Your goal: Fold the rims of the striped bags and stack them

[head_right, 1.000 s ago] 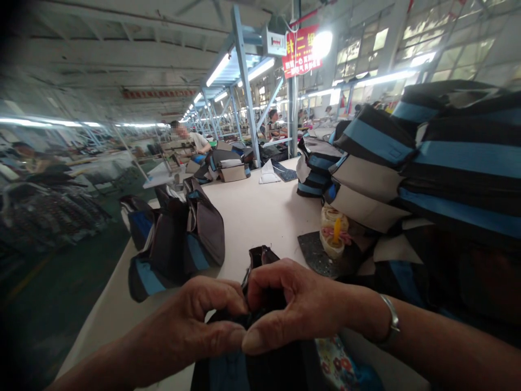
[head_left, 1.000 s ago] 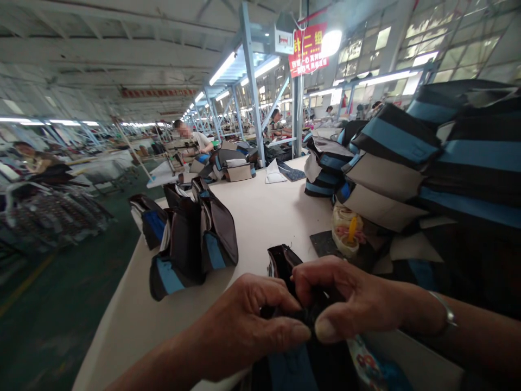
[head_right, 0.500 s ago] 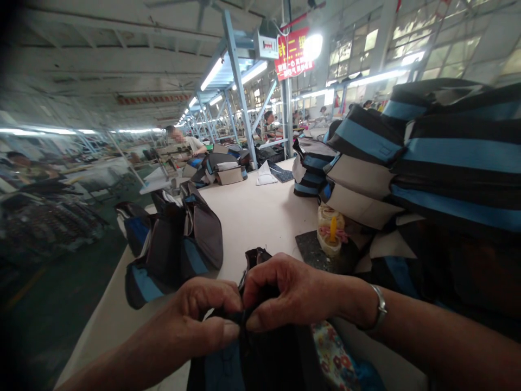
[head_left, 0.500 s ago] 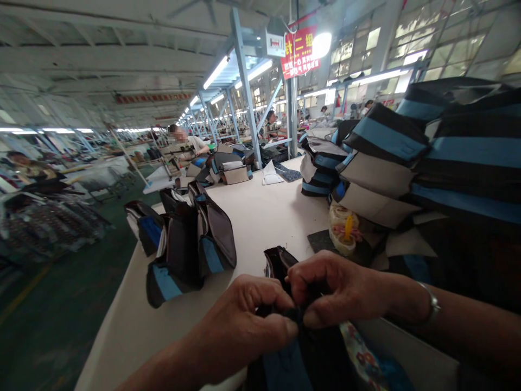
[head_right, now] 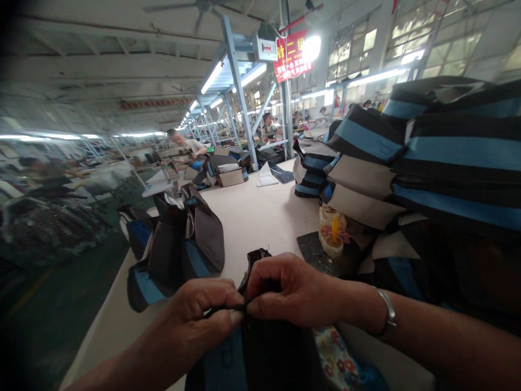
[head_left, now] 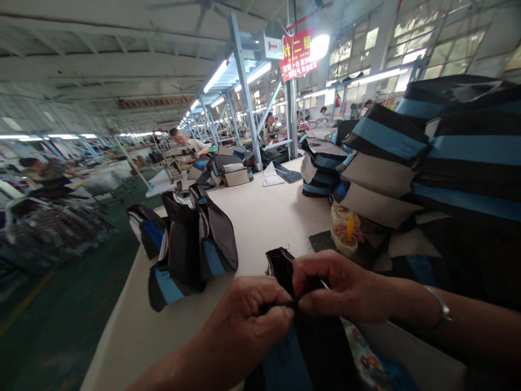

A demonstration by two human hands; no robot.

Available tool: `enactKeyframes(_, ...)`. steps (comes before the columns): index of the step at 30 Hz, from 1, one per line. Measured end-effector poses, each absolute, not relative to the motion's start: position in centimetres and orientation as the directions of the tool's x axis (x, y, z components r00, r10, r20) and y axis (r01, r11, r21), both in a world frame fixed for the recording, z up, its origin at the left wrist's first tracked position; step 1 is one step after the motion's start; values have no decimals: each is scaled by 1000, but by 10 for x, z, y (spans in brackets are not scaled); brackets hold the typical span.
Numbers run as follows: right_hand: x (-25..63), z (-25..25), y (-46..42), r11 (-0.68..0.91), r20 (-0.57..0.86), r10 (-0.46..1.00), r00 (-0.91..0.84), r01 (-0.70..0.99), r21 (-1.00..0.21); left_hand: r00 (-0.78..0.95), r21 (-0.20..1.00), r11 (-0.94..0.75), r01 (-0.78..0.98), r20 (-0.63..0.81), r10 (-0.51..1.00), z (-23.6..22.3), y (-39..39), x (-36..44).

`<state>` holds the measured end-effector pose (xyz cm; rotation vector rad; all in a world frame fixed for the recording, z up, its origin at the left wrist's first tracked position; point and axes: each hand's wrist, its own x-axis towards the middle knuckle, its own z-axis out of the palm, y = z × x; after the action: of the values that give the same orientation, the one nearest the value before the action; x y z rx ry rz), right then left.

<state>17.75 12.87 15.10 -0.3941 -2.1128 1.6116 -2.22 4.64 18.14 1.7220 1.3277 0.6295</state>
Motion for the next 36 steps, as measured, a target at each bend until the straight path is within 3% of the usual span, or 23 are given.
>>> enactKeyframes(2, 178, 155, 129, 411, 242, 483, -841, -26, -911, 302, 840, -89, 535, -92, 949, 178, 47, -21)
enactKeyframes(6, 175, 154, 132, 520, 233, 516, -824, 85, -850, 283, 776, -183, 604, 6, 959, 175, 50, -16)
enactKeyframes(8, 174, 151, 135, 618, 345, 501, -794, 50, -784, 282, 766, -190, 614, 12, 959, 177, 53, -18)
enactKeyframes(11, 174, 148, 139, 789, 569, 369, -735, -75, -609, 296, 834, -69, 548, -116, 948, 184, 62, -27)
enactKeyframes(13, 177, 147, 141, 854, 628, 266, -731, -123, -505, 318, 860, 9, 510, -198, 927, 186, 71, -34)
enactKeyframes(16, 182, 146, 141, 952, 647, 119, -753, -98, -289, 417, 872, 77, 483, -307, 856, 184, 85, -42)
enactKeyframes(19, 190, 143, 140, 996, 563, 26, -826, -24, -81, 494, 860, 75, 504, -358, 792, 177, 90, -42)
enactKeyframes(21, 195, 144, 139, 988, 546, 41, -837, -46, -145, 482, 840, 39, 542, -348, 804, 176, 88, -38)
enactKeyframes(24, 200, 153, 145, 833, 528, 248, -812, -99, -544, 475, 823, -35, 566, -292, 830, 181, 81, -30)
enactKeyframes(26, 199, 162, 152, 686, 387, 350, -853, -48, -726, 470, 809, -89, 581, -245, 848, 184, 76, -24)
enactKeyframes(28, 195, 169, 158, 639, 268, 283, -921, -27, -769, 459, 778, -148, 610, -195, 867, 186, 73, -20)
enactKeyframes(31, 188, 168, 161, 623, 267, 113, -957, -141, -769, 441, 733, -182, 656, -176, 880, 185, 70, -20)
enactKeyframes(36, 192, 156, 153, 590, 331, 166, -929, -175, -788, 497, 845, -54, 531, -259, 828, 186, 74, -39)
